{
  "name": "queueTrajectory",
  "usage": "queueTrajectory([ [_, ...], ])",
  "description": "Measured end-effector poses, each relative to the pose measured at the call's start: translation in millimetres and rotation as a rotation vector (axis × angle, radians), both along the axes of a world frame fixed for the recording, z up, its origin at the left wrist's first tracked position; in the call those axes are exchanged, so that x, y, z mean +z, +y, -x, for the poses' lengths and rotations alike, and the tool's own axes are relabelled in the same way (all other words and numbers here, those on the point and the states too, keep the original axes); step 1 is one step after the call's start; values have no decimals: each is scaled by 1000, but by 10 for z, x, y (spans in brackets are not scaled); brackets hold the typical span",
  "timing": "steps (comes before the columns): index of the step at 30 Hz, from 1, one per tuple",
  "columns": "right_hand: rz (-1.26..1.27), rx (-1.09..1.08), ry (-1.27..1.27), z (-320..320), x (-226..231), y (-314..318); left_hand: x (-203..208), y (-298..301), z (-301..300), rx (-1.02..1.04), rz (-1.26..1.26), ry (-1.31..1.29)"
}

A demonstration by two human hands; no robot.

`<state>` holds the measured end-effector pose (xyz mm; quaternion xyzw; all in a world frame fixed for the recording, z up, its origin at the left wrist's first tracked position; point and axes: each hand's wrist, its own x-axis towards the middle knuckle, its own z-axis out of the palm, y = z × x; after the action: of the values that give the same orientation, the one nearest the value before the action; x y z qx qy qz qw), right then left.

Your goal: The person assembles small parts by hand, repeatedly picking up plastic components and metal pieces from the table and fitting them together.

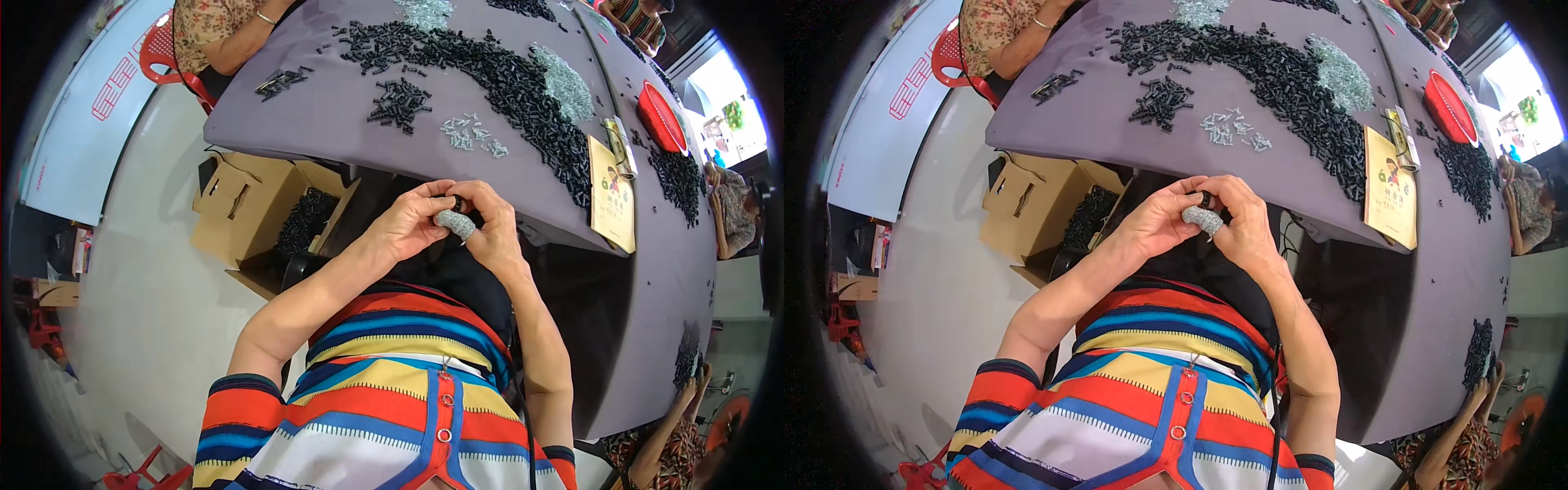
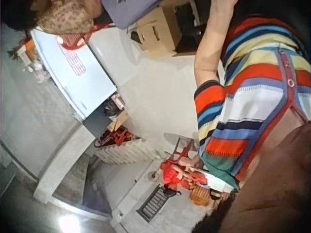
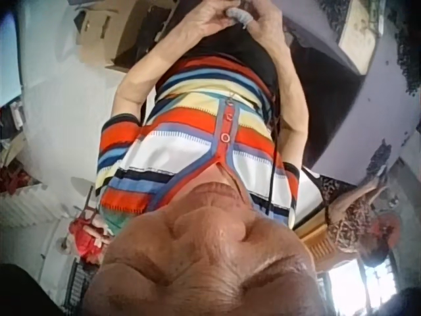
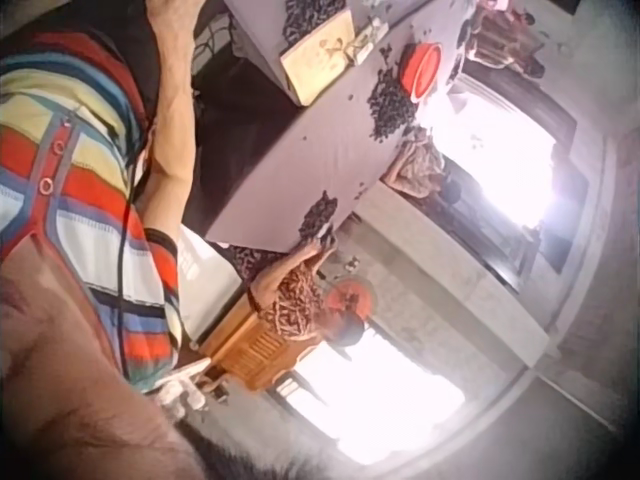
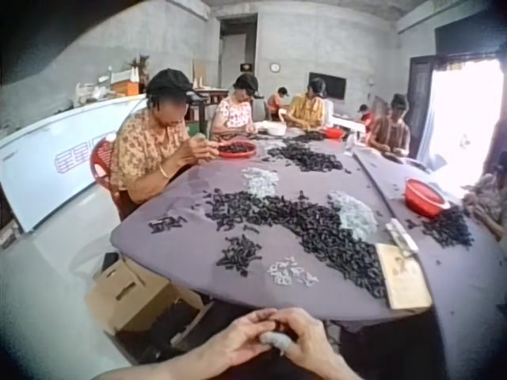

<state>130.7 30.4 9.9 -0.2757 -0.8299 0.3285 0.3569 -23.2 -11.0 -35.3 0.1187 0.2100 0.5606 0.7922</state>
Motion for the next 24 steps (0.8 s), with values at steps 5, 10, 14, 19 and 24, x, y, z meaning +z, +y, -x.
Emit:
queueTrajectory([
  [5, 42, -15, 98, 36, -76, -27, 32, -20, -24, 81, 87, -11],
  [10, -11, -10, 99, 16, -112, 1, -78, -35, 31, -9, -78, -59],
  [14, -5, -20, 123, 13, -127, 12, 40, -29, -27, 47, 17, 27],
  [19, 9, 36, 100, 27, -187, 36, 101, 0, 34, 118, 105, 120],
  [24, -156, -97, 76, -58, -112, 121, 441, 22, 440, 6, 22, 460],
])
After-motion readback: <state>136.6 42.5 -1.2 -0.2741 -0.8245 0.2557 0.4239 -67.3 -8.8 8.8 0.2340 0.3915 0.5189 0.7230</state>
